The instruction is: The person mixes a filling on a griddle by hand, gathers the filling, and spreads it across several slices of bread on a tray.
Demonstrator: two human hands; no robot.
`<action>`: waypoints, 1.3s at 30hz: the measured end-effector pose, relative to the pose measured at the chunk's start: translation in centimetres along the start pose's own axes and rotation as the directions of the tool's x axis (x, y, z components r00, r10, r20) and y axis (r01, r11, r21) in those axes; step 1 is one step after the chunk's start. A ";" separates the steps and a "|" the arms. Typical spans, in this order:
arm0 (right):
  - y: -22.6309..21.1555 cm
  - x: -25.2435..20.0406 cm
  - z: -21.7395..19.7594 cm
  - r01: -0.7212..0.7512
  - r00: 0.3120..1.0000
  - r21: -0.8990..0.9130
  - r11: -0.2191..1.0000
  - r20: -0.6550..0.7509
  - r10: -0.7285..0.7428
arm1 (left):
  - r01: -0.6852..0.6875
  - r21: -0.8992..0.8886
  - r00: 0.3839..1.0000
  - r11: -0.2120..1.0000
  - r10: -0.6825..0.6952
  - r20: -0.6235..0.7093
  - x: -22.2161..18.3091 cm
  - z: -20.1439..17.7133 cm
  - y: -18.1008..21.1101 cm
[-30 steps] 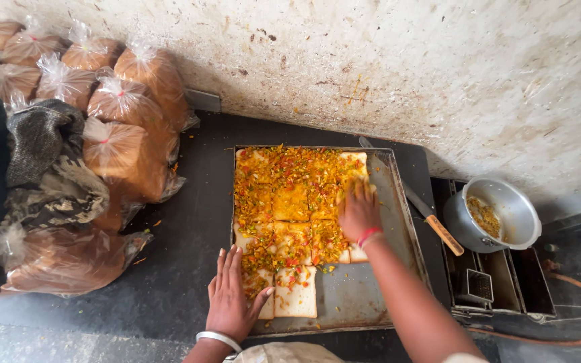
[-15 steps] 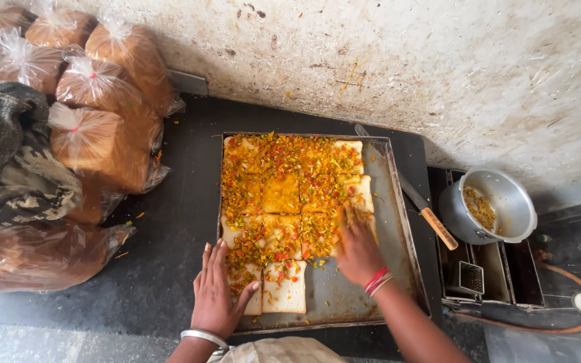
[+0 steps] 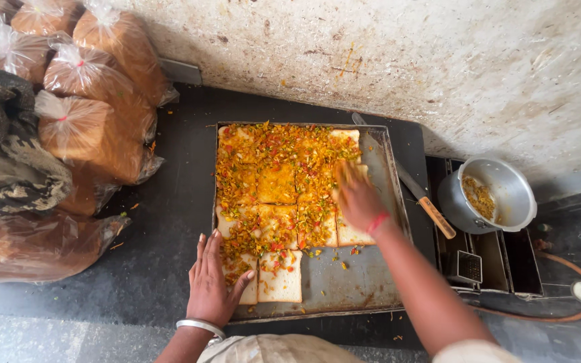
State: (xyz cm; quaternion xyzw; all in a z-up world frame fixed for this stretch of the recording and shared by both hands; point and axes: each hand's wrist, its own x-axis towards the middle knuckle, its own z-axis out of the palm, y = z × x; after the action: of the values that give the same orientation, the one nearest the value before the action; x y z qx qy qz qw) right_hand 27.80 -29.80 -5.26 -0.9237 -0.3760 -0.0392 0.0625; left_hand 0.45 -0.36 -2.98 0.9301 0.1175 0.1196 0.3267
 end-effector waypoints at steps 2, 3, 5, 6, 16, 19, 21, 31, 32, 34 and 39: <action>-4.5 -5.7 -1.5 0.039 0.999 -0.017 0.999 -0.008 -0.039 | 0.011 0.003 1.000 1.000 -0.011 0.013 -0.1 0.0 0.0; -6.2 -7.3 -2.2 0.060 0.998 0.037 0.998 -0.022 -0.059 | 0.023 0.006 0.999 1.000 -0.023 0.024 0.1 0.0 0.0; -7.0 -6.7 -2.9 0.071 0.996 0.021 0.997 0.048 -0.072 | 0.011 0.015 1.000 1.000 -0.011 0.013 0.0 -0.1 0.0; -7.0 -6.8 -2.8 0.076 0.989 0.005 0.997 0.124 -0.076 | -0.003 0.021 1.000 1.000 0.003 0.010 0.0 0.0 0.1; 2.9 3.7 0.7 -0.032 0.999 0.042 0.999 -0.036 0.034 | -0.018 0.018 1.000 1.000 0.018 -0.002 -0.2 -0.7 1.0; -2.6 -3.0 -1.0 0.075 0.993 0.014 0.997 0.094 -0.076 | 0.003 0.133 0.999 0.991 0.002 -0.039 -0.2 -1.3 2.4; -5.4 -6.4 -3.3 0.120 0.990 0.013 0.993 0.070 -0.121 | -0.017 0.344 0.998 0.939 0.039 -0.058 -0.2 -1.7 3.8; -4.1 -4.6 -4.5 0.231 0.966 0.005 0.973 0.122 -0.230 | -0.150 0.237 0.971 0.960 0.097 0.220 5.1 5.1 14.8; -3.7 -4.4 -4.1 0.250 0.962 0.009 0.968 0.111 -0.249 | -0.136 0.239 0.974 0.962 0.085 0.211 5.6 6.2 15.5; -3.3 -4.3 -3.3 0.262 0.960 0.034 0.964 0.089 -0.264 | -0.094 0.198 0.970 0.976 0.045 0.239 6.8 7.7 16.3; -2.7 -4.2 -2.6 0.290 0.955 0.082 0.953 0.045 -0.295 | -0.009 0.237 0.962 0.972 -0.056 0.265 8.8 8.5 16.4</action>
State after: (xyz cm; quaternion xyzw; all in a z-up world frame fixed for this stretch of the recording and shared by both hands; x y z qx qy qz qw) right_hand 22.87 -31.19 -2.92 -0.8556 -0.5114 -0.0077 0.0799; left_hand 13.57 -15.11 2.28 0.9684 0.0963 -0.0271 0.2283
